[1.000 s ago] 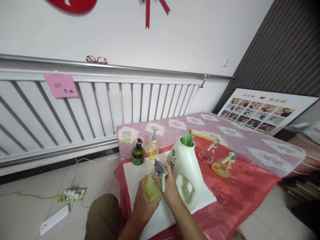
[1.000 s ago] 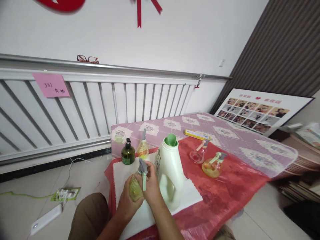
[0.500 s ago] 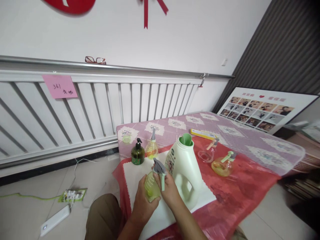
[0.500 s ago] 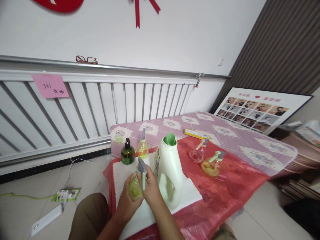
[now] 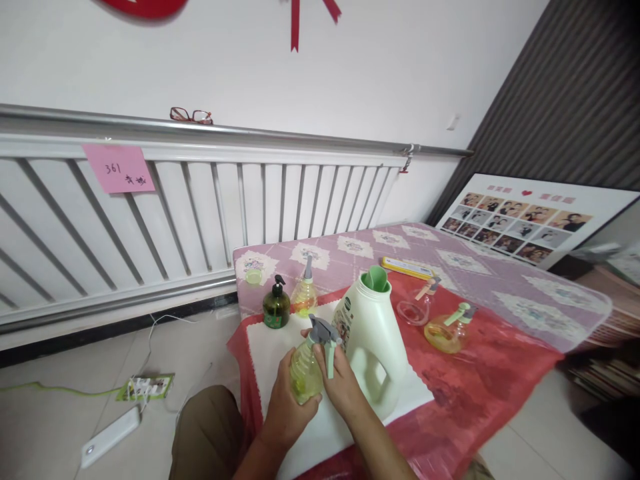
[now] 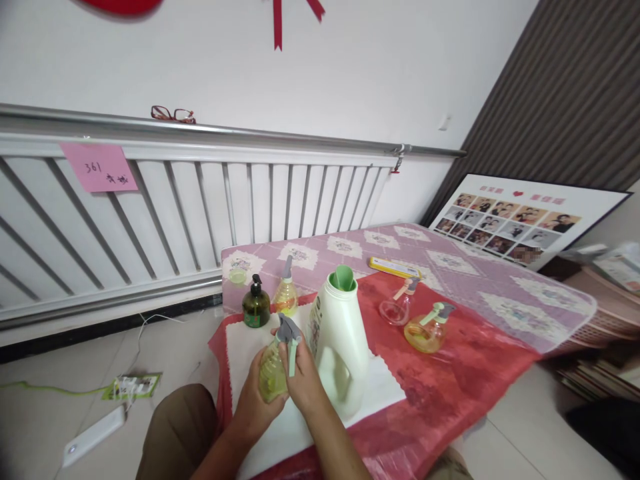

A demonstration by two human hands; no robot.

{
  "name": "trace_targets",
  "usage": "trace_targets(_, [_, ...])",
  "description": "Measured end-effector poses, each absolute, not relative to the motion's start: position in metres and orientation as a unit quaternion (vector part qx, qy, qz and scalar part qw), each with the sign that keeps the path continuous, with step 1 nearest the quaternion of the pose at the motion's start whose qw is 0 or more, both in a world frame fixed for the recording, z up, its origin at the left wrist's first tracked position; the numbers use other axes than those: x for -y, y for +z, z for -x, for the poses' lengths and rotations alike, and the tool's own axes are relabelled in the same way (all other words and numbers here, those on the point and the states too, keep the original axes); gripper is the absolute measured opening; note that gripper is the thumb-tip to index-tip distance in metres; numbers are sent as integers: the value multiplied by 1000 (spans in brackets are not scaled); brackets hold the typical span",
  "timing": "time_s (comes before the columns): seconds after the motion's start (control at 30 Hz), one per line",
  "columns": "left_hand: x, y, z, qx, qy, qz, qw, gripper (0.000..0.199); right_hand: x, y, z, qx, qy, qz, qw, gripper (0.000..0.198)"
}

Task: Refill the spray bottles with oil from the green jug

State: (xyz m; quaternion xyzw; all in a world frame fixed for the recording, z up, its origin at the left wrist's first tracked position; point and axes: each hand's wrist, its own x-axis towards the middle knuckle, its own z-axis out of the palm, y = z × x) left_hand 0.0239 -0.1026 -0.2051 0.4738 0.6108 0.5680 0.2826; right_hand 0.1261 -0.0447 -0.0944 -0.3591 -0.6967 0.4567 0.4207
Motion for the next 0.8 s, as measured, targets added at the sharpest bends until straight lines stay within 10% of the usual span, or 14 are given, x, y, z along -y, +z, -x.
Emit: trace_targets(0.8, [104, -204, -24, -600, 565, -473, 313, 89, 42, -102, -130, 714, 423, 399, 389, 47])
